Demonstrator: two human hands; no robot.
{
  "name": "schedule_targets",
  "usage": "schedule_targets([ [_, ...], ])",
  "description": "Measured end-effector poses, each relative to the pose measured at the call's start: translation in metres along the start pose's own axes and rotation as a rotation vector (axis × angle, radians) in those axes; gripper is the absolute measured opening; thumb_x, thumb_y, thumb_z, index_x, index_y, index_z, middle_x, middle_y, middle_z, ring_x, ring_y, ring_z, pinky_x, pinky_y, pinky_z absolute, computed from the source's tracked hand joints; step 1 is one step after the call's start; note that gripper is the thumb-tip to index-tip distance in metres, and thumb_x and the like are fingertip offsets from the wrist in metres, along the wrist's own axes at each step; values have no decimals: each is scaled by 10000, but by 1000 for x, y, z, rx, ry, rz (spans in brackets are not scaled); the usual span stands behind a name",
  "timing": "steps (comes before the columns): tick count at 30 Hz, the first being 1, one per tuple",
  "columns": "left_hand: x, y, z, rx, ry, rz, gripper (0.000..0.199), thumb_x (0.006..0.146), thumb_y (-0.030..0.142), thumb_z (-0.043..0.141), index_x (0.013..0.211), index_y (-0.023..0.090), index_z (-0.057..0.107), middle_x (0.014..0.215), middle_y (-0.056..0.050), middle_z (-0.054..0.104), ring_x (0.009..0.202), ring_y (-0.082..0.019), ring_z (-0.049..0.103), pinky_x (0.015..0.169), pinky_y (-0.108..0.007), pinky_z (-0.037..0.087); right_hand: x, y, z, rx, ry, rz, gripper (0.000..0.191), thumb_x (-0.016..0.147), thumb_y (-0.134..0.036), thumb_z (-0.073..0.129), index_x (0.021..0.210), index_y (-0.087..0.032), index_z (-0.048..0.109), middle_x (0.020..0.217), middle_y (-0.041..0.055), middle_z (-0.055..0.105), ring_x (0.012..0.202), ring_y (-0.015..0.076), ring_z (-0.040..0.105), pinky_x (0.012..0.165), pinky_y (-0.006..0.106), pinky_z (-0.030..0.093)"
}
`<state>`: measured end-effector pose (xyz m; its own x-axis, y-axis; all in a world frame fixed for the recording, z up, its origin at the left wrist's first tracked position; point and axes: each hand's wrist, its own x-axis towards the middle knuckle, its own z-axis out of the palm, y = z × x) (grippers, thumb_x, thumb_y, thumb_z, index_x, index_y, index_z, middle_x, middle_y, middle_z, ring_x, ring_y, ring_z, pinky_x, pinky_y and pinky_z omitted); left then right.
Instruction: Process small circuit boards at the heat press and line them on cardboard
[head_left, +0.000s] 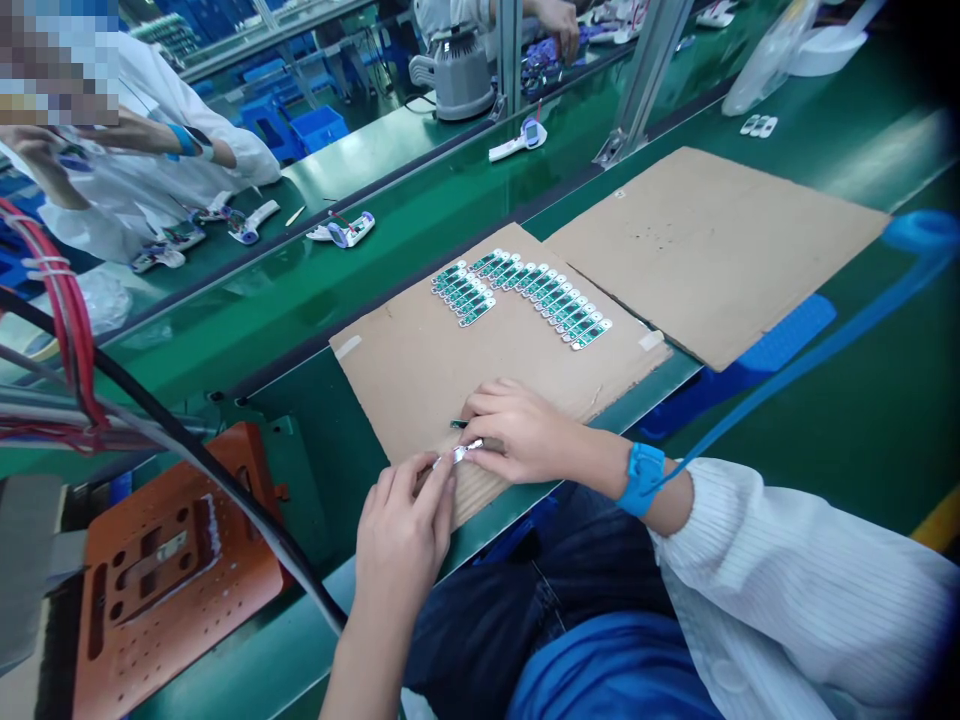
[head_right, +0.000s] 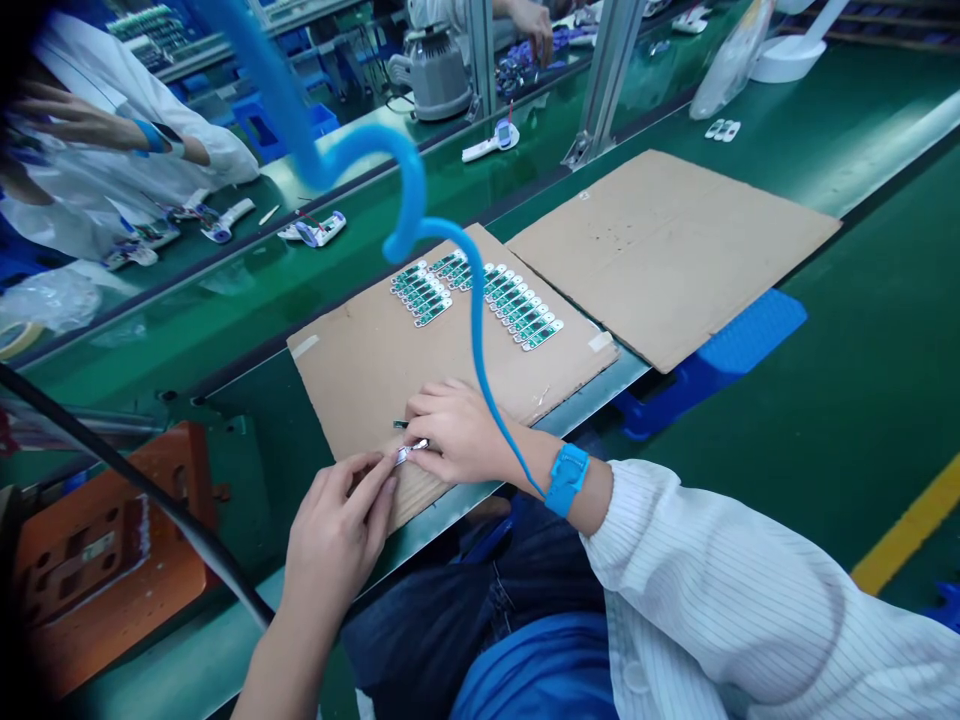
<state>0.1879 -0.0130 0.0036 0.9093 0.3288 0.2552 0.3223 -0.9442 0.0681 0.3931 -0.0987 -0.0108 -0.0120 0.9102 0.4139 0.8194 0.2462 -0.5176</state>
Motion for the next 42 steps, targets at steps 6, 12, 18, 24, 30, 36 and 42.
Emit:
schedule_targets([
  [6,-2,1,0,-4,1,-12,308,949,182,556,1243,192,648,1069,-108,676,881,-235,590,761,-349,505,0,0,-1,-4,-8,4,154,902,-276,642,878,-170,750,929,86,689,882,233,570,790,357,417],
  [12,-2,-1,3,-12,61,10,301,943,188,578,1235,170,650,1041,-108,675,857,-230,583,727,-342,504,0,-1,-1,4,-12,7,134,893,-265,653,882,-174,750,927,85,687,879,232,569,782,355,411],
  [18,-6,-3,8,-76,100,-20,304,942,203,590,1242,194,637,1050,-100,678,884,-235,594,756,-350,517,-1,-1,-1,8,-26,5,141,895,-271,644,900,-172,746,920,88,667,883,235,560,789,362,413],
  [24,-6,-4,11,-275,128,-190,363,942,250,599,1288,145,567,1082,-114,695,968,-242,624,837,-377,542,-4,1,-1,56,17,16,189,897,-300,634,992,-163,722,916,80,632,870,229,562,789,375,425],
  [30,-5,-1,11,-267,142,-205,303,949,242,577,1249,208,597,1063,-89,684,943,-245,627,817,-399,543,-3,3,2,108,104,46,218,947,-136,507,1015,-175,710,923,81,643,877,221,572,801,382,466],
  [36,-4,1,14,-308,155,-251,314,938,252,597,1249,211,592,1060,-85,698,926,-247,618,812,-409,533,-4,4,4,114,84,28,284,965,-89,416,1072,-179,663,966,82,685,886,226,577,800,390,467],
  [42,-3,-5,21,-451,229,-243,272,925,215,603,1197,213,607,985,-57,715,883,-217,629,805,-373,525,-4,-1,1,139,101,174,236,987,-140,432,1176,-175,569,968,79,722,913,238,626,843,410,479],
])
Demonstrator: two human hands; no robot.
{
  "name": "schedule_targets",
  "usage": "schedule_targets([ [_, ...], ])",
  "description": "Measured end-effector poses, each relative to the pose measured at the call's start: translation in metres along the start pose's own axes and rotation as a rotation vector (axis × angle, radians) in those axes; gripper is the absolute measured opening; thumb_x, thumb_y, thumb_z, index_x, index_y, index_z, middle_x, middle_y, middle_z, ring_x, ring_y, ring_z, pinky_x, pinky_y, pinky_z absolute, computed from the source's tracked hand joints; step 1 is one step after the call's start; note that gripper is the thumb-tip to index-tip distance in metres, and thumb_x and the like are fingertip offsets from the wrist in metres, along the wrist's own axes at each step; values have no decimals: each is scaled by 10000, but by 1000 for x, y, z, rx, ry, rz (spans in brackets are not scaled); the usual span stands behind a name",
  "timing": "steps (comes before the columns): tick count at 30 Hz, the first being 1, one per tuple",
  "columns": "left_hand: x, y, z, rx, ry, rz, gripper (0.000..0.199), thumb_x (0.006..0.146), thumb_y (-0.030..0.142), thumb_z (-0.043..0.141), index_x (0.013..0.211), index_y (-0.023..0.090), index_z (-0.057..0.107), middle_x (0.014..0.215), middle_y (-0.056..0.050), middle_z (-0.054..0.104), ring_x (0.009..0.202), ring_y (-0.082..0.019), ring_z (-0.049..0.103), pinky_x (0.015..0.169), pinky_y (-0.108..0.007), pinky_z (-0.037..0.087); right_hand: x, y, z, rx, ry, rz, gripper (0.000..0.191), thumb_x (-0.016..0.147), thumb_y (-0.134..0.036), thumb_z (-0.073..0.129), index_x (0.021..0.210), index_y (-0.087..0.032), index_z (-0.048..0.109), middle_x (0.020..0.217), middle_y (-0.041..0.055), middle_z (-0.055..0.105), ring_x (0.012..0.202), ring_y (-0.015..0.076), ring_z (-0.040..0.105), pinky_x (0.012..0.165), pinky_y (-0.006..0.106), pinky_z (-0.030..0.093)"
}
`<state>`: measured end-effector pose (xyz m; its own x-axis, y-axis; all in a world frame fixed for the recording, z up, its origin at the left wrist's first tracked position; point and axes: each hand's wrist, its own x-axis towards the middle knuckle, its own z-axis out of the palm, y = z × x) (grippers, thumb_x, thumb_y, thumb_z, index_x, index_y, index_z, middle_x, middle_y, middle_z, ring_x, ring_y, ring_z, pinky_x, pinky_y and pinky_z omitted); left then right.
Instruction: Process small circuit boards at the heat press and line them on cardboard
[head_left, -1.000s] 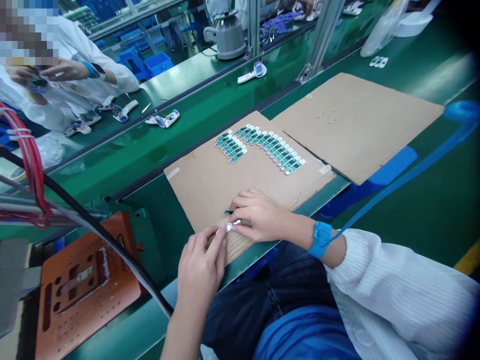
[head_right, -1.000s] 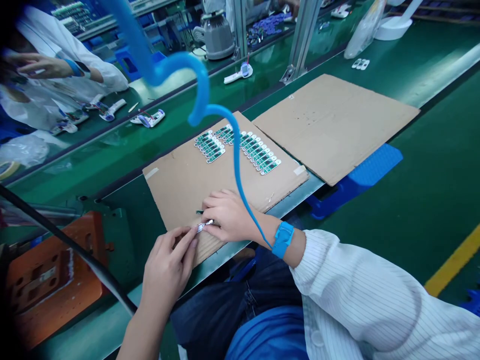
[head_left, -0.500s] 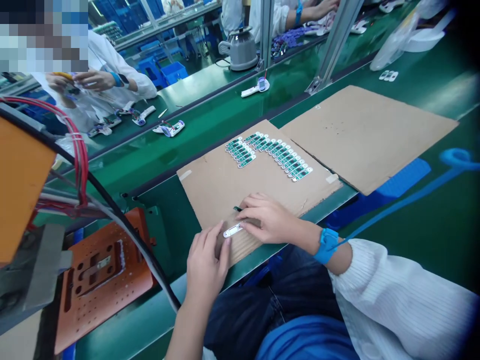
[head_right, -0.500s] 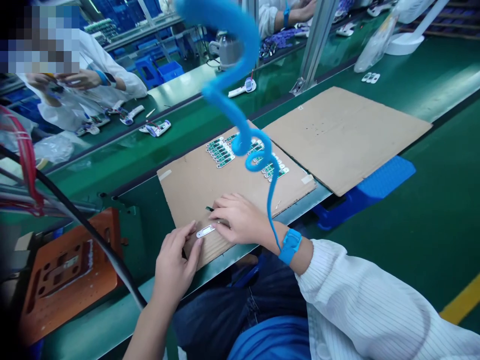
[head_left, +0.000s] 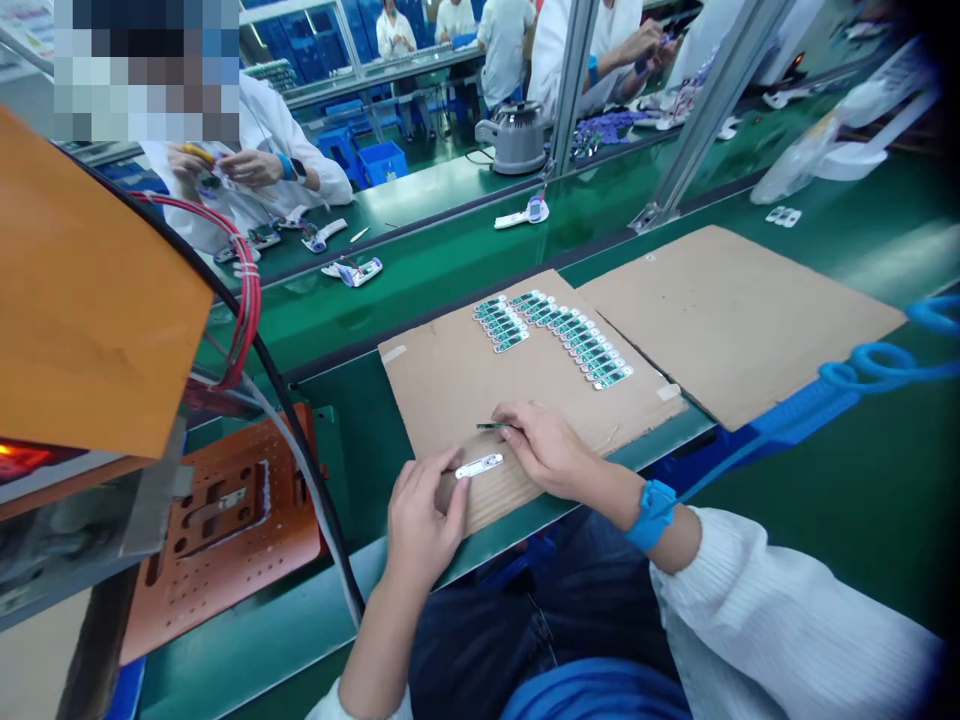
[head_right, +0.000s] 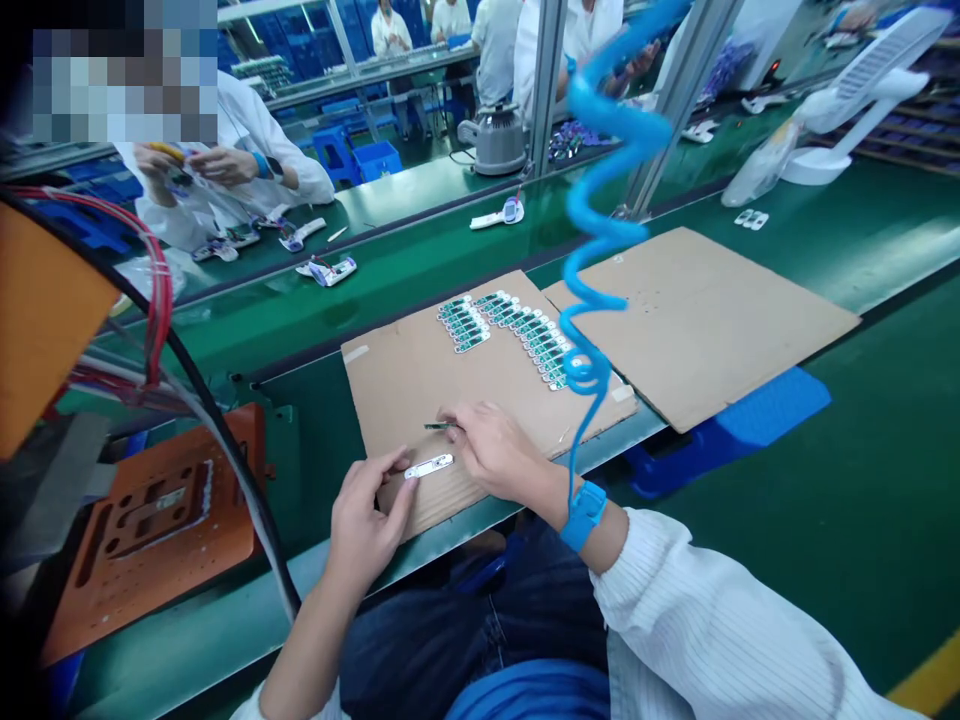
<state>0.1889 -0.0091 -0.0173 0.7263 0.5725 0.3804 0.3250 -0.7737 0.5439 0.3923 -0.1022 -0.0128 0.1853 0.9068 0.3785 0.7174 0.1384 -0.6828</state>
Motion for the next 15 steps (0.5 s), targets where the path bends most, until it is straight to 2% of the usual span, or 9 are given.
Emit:
schedule_targets([
  [6,-1,0,0,6,9,14,254,921,187,595,1174,209,613,972,-56,721,867,-213,631,793,-370,522,7,-2,-2,173,2,171,109,938,-195,542,992,-205,636,960,69,735,904,239,680,839,406,511],
  [10,-2,1,0,0,22,0,245,916,189,605,1161,205,619,955,-56,719,865,-213,625,784,-365,523,5,-5,-2,261,-12,271,59,952,-246,556,956,-218,607,918,54,725,872,227,682,816,389,521],
  [12,-2,1,0,-4,23,-3,250,917,189,607,1165,206,618,955,-56,719,867,-213,624,791,-369,522,3,-8,-3,233,-30,267,70,965,-246,541,934,-218,597,909,57,705,882,229,661,813,393,515],
  [15,-2,1,0,-3,23,-3,244,918,185,607,1160,209,617,959,-59,720,866,-214,623,797,-376,521,1,-9,-6,198,-28,154,73,948,-186,553,895,-213,596,942,69,677,954,237,618,855,410,497],
])
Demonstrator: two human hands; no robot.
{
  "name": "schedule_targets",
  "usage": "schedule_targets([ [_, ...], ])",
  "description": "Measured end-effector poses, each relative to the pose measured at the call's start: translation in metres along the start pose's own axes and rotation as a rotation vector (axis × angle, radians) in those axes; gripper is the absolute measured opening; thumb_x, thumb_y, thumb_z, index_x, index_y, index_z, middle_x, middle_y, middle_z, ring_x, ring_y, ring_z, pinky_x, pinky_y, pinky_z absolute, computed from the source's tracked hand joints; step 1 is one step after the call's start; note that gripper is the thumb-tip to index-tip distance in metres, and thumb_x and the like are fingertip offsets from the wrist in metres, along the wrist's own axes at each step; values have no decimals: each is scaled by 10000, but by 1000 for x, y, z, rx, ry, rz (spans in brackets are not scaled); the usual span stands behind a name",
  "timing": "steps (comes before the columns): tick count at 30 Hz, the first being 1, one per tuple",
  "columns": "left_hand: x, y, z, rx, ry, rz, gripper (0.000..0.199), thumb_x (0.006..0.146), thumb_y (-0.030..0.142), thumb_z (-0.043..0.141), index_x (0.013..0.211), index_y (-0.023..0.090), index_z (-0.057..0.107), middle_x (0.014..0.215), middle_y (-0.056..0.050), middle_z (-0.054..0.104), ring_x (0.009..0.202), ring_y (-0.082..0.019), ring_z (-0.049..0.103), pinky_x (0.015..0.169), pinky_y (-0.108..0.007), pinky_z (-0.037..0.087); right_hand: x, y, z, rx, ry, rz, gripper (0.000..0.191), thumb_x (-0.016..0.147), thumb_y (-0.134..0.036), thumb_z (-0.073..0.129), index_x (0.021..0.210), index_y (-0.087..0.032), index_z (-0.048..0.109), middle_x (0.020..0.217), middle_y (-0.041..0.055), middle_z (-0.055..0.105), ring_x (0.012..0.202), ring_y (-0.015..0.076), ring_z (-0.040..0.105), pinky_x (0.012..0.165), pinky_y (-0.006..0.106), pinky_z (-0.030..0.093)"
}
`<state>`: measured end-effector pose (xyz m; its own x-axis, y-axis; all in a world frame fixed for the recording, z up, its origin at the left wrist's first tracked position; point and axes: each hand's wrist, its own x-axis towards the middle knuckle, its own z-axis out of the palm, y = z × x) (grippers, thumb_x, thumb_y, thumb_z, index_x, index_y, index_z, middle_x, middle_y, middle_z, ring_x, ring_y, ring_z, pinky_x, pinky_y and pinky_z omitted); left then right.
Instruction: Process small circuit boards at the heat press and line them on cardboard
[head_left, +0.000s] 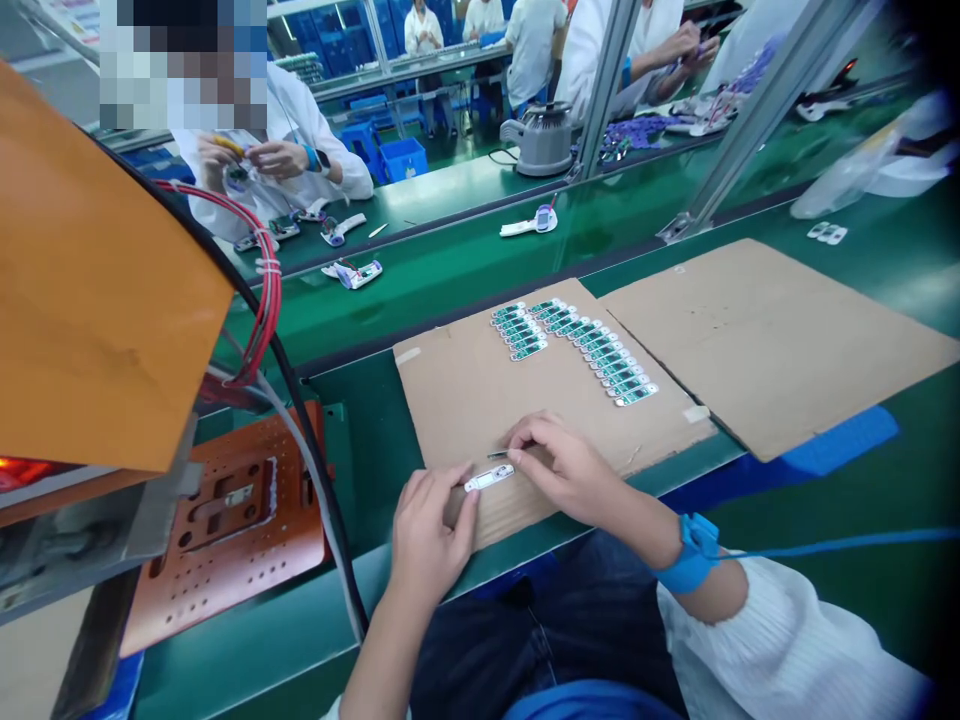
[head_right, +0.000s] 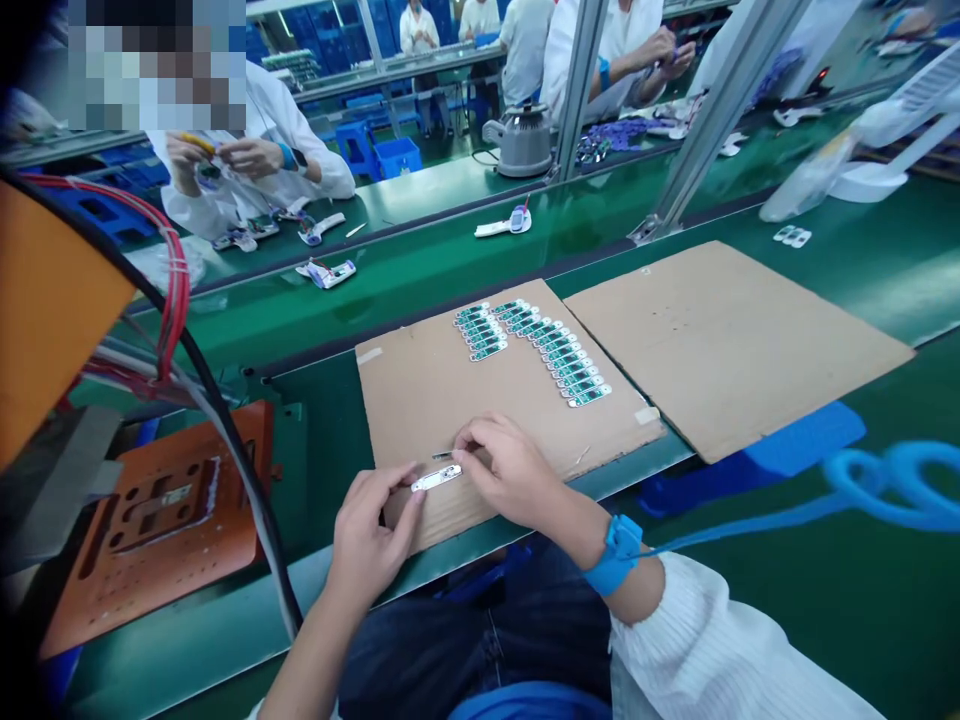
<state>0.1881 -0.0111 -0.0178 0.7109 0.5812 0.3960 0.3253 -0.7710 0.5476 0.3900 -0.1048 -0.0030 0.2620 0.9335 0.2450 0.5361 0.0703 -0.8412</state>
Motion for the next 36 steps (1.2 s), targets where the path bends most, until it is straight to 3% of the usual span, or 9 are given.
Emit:
schedule_targets([
  [4,0,1,0,3,0,-2,245,915,176,610,1157,214,615,966,-60,724,861,-217,629,795,-378,522,0,1,-3,0,-16,-99,120,905,-100,578,860,-209,599,972,73,662,995,241,591,887,428,479],
  [36,0,2,0,-5,10,-12,243,905,174,620,1145,207,633,961,-56,731,862,-212,632,802,-373,519,-3,4,-2,-69,-50,-139,132,876,-87,589,850,-215,605,925,65,651,928,236,588,836,412,483],
])
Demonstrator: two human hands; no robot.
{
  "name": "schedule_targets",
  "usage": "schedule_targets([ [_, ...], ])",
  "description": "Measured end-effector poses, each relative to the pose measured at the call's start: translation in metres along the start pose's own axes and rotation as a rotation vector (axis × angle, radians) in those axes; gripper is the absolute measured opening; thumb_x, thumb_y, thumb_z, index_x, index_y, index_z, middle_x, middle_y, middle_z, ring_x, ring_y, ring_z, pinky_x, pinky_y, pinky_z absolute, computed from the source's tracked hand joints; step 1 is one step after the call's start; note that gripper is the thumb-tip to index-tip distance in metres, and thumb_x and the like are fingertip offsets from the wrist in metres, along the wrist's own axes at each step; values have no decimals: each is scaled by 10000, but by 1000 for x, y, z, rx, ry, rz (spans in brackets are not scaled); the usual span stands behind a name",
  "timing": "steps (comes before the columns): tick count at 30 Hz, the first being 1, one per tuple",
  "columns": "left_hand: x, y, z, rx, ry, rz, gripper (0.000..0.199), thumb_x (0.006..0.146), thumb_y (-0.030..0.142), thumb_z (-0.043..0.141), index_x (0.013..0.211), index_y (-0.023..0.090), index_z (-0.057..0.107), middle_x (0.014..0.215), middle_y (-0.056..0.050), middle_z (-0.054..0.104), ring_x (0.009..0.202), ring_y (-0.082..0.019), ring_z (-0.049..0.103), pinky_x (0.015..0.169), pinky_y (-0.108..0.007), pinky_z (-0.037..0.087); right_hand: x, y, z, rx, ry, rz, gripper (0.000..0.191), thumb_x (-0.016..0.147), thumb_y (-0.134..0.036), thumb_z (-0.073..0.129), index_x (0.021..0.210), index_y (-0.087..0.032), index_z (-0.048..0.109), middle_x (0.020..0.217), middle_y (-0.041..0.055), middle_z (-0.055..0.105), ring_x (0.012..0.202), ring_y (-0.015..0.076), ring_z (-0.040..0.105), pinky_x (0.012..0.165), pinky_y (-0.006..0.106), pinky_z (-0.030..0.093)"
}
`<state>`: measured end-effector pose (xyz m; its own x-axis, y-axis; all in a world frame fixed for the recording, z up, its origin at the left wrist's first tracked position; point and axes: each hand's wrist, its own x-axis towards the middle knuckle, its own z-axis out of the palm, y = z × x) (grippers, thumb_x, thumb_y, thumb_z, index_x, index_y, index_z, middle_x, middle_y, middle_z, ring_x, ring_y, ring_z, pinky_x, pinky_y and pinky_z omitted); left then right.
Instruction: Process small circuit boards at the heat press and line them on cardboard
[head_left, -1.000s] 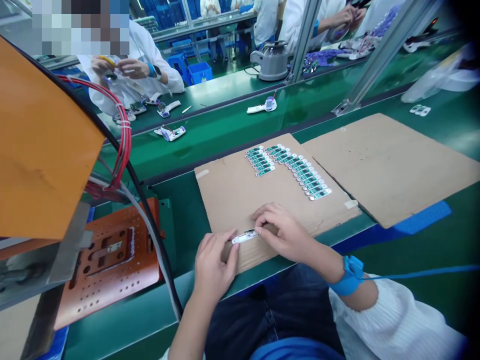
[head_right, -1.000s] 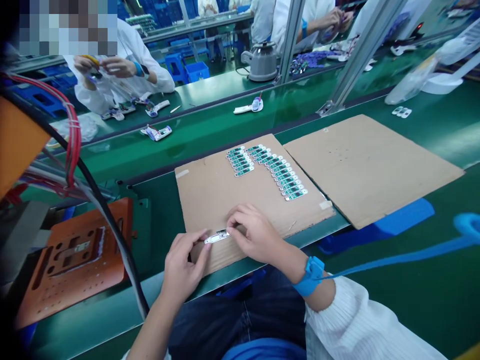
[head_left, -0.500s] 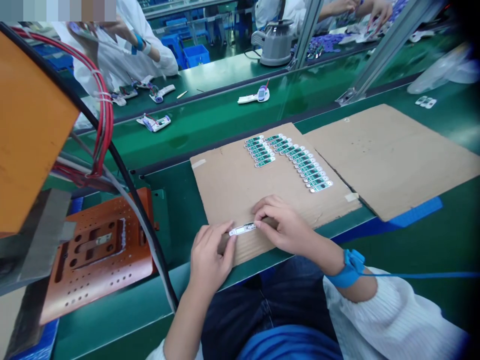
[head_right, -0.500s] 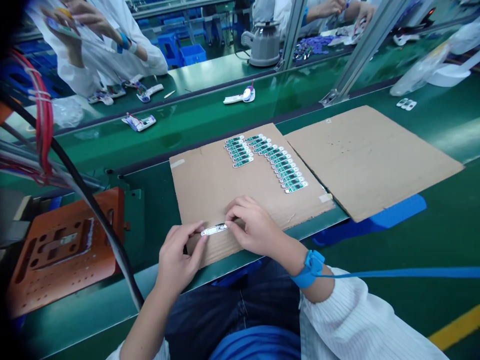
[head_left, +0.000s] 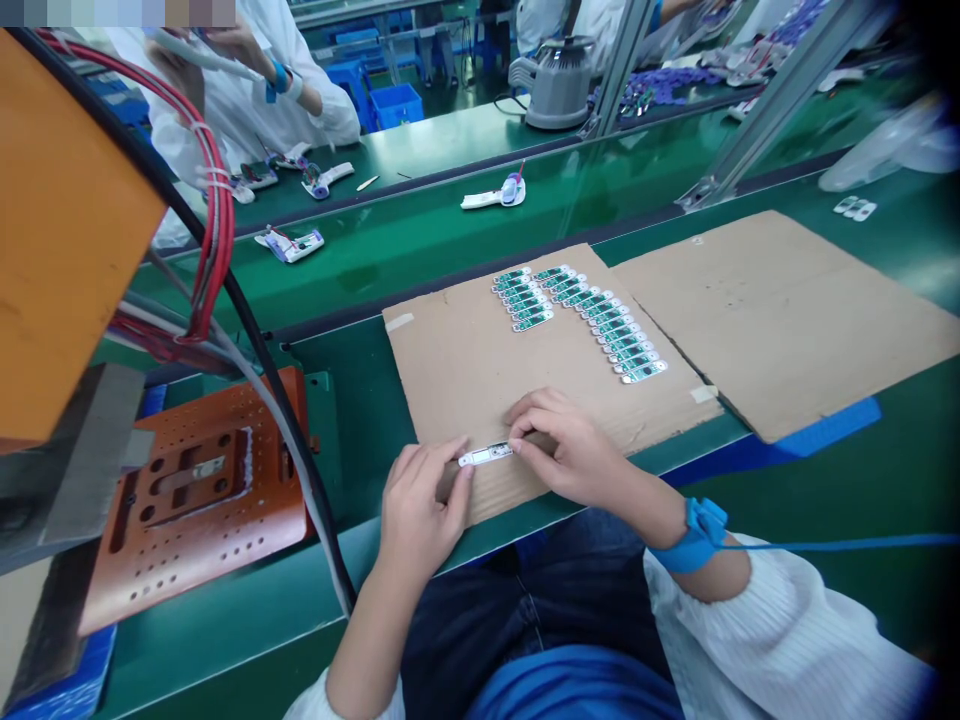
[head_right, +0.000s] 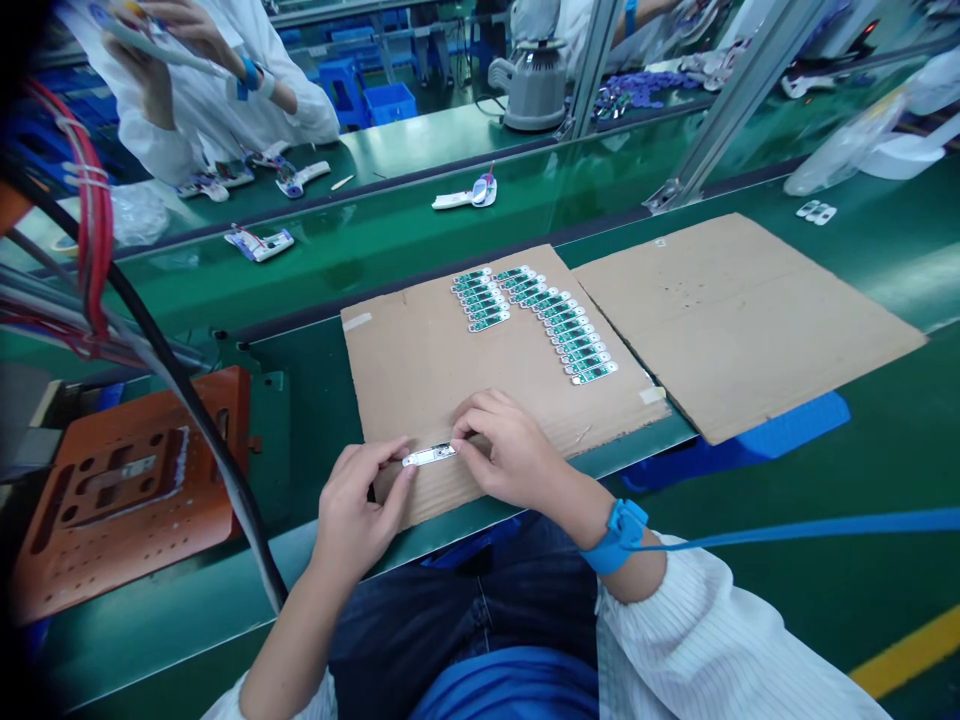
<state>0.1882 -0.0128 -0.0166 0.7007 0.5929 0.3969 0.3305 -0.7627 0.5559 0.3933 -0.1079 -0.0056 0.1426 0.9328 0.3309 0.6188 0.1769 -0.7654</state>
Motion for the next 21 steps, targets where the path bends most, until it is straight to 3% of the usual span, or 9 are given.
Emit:
schedule_targets([
  [21,0,-1,1,-3,-3,6,249,905,168,625,1151,207,626,962,-52,727,858,-209,624,814,-374,513,-1,1,0,6,2,-1,138,870,-76,598,853,-213,606,933,64,651,937,233,593,839,410,486],
])
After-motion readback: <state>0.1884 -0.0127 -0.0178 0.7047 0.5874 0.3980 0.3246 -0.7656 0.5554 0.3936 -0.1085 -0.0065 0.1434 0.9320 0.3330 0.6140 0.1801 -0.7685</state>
